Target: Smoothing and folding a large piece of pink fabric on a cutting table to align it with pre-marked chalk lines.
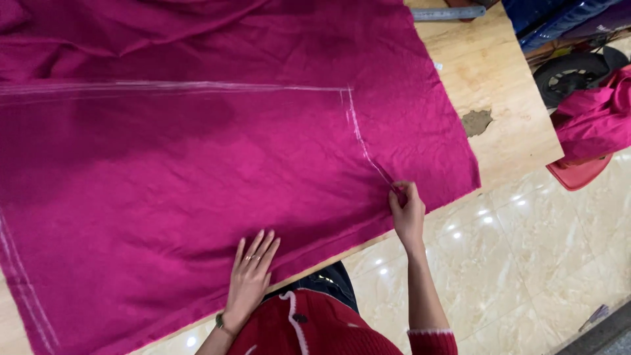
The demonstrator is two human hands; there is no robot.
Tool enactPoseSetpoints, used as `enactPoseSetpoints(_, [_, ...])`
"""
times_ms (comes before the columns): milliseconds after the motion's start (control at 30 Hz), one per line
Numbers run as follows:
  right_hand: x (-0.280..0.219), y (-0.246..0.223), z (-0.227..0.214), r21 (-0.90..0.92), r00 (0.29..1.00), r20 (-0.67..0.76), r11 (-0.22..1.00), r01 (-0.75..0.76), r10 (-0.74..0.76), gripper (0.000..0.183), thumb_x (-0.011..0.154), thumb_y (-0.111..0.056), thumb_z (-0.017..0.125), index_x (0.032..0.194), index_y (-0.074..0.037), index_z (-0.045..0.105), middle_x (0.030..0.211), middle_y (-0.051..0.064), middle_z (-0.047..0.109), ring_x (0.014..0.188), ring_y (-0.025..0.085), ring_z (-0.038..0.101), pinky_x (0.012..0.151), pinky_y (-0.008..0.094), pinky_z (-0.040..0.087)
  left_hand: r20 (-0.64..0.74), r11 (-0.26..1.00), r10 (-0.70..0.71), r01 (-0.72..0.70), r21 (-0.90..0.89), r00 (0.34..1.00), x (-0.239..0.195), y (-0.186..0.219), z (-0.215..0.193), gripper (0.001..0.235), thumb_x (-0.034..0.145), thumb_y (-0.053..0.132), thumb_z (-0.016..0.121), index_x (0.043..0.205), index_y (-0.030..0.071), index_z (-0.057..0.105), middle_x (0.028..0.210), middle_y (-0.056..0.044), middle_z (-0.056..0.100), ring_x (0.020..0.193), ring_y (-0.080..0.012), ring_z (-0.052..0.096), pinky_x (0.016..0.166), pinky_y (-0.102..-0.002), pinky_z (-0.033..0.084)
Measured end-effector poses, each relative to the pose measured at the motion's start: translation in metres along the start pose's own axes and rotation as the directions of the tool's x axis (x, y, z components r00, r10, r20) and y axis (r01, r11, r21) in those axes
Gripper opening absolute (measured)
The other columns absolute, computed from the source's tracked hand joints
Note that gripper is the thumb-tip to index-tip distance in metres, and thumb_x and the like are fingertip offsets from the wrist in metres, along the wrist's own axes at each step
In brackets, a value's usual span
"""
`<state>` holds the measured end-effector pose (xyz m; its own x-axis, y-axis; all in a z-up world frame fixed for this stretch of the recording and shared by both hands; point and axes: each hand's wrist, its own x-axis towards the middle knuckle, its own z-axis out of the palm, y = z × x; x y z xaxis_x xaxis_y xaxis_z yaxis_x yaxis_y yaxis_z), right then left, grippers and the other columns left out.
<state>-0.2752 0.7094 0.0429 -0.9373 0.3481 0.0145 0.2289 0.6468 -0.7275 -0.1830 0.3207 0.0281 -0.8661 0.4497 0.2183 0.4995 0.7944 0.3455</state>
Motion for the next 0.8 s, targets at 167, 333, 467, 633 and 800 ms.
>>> enactPoseSetpoints(167, [-0.005, 0.041, 0.001, -0.107, 0.98, 0.183, 0.99, 0.094, -0.074, 0.02, 0.095, -0.011, 0.061, 0.115, -0.015, 0.06, 0.103, 0.005, 0.074, 0.091, 0.027, 0.071, 0.078, 0.04, 0.05, 0.037, 0.998, -0.011, 0.009, 0.055, 0.999, -0.024, -0.002, 0.028, 0.094, 0.06, 0.01, 0.075, 0.15, 0.016, 0.048, 0.165, -0.003, 0.039, 0.154, -0.0215, 0.033, 0.128, -0.051, 0.024])
enactPoseSetpoints(333, [0.044, 0.043, 0.005, -0.204, 0.956, 0.269, 0.963, 0.175, -0.117, 0.022, 0.098, -0.023, 0.065, 0.118, -0.013, 0.062, 0.097, 0.009, 0.071, 0.089, 0.03, 0.069, 0.072, 0.046, 0.051, 0.02, 0.975, -0.122, 0.117, 0.187, 0.992, -0.025, 0.016, 0.06, 0.094, 0.063, 0.019, 0.077, 0.152, 0.021, 0.046, 0.168, 0.0, 0.033, 0.157, -0.0202, 0.026, 0.13, -0.051, 0.02])
enactPoseSetpoints(467, [0.143, 0.019, 0.041, -0.141, 0.871, 0.219, 0.869, 0.475, -0.441, 0.019, 0.099, -0.019, 0.069, 0.112, -0.006, 0.064, 0.103, 0.015, 0.068, 0.093, 0.036, 0.064, 0.078, 0.049, 0.051, -0.005, 0.962, -0.143, 0.14, 0.233, 0.99, 0.007, 0.042, 0.077, 0.105, 0.056, 0.029, 0.084, 0.153, 0.02, 0.044, 0.169, -0.003, 0.031, 0.158, -0.0239, 0.024, 0.127, -0.058, 0.021])
enactPoseSetpoints(633, [0.257, -0.014, 0.121, 0.009, 0.726, 0.216, 0.745, 0.667, -0.653, 0.026, 0.092, -0.011, 0.073, 0.115, -0.005, 0.063, 0.11, 0.016, 0.065, 0.103, 0.036, 0.059, 0.09, 0.047, 0.046, -0.023, 0.958, -0.156, 0.157, 0.242, 0.987, 0.041, 0.073, 0.093, 0.087, 0.069, 0.023, 0.069, 0.153, 0.019, 0.046, 0.168, -0.004, 0.033, 0.156, -0.0257, 0.025, 0.126, -0.057, 0.02])
enactPoseSetpoints(800, [0.301, -0.025, 0.167, -0.172, 0.835, 0.383, 0.857, 0.486, -0.396, 0.048, 0.078, -0.043, 0.083, 0.12, -0.027, 0.067, 0.094, 0.003, 0.068, 0.108, 0.033, 0.057, 0.092, 0.052, 0.041, 0.108, 0.984, -0.137, 0.123, 0.127, 0.985, 0.044, 0.082, 0.134, 0.05, 0.09, 0.017, 0.053, 0.139, 0.017, 0.059, 0.147, -0.006, 0.055, 0.125, -0.0299, 0.055, 0.095, -0.05, 0.049])
